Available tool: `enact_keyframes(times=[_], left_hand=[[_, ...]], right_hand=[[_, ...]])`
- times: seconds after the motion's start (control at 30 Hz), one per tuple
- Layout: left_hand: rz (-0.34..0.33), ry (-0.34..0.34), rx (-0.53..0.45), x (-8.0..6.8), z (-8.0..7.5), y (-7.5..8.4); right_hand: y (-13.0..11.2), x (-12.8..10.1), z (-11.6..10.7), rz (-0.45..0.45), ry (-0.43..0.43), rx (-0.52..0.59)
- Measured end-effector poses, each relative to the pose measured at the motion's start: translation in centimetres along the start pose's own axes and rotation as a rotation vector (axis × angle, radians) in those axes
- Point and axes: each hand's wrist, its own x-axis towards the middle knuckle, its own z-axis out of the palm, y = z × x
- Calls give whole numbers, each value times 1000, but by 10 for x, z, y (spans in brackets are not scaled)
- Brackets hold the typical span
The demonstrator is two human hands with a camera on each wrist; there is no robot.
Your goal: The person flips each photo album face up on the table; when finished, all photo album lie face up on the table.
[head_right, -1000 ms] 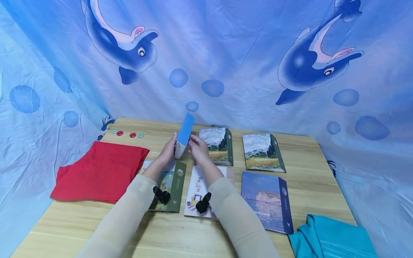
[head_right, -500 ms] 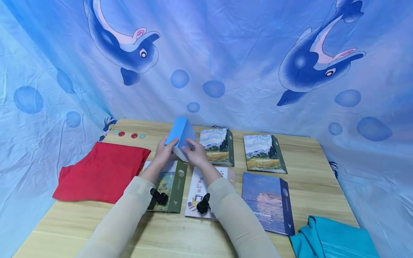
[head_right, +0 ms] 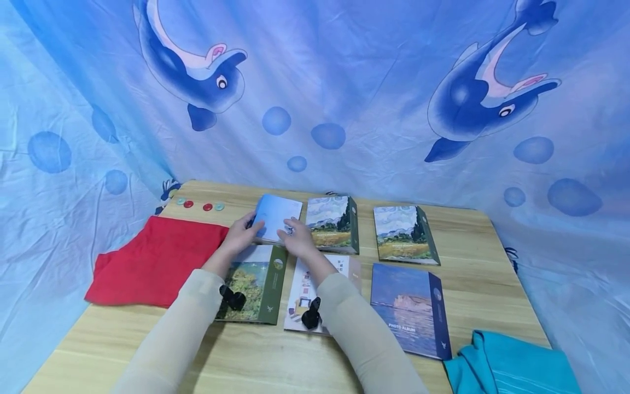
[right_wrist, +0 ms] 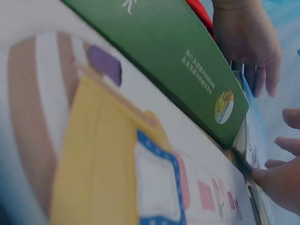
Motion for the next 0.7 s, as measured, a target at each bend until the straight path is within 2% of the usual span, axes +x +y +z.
enact_keyframes(times=[0.13, 0.23, 0.4, 0.5, 0.7], left_hand=[[35, 29, 27, -1, 3, 4], [78, 74, 13, 0, 8, 8], [205, 136, -9, 0, 20, 18], [266, 119, 12, -2, 29, 26], [323, 53, 43, -8, 50, 37]], right_hand=[[5, 0, -4, 14, 42, 52], [8, -1, -11, 22, 91, 88], [12, -6, -26, -5, 201, 118], [13, -11, -38, -21, 268, 140], [18, -27, -72, -29, 340, 169]])
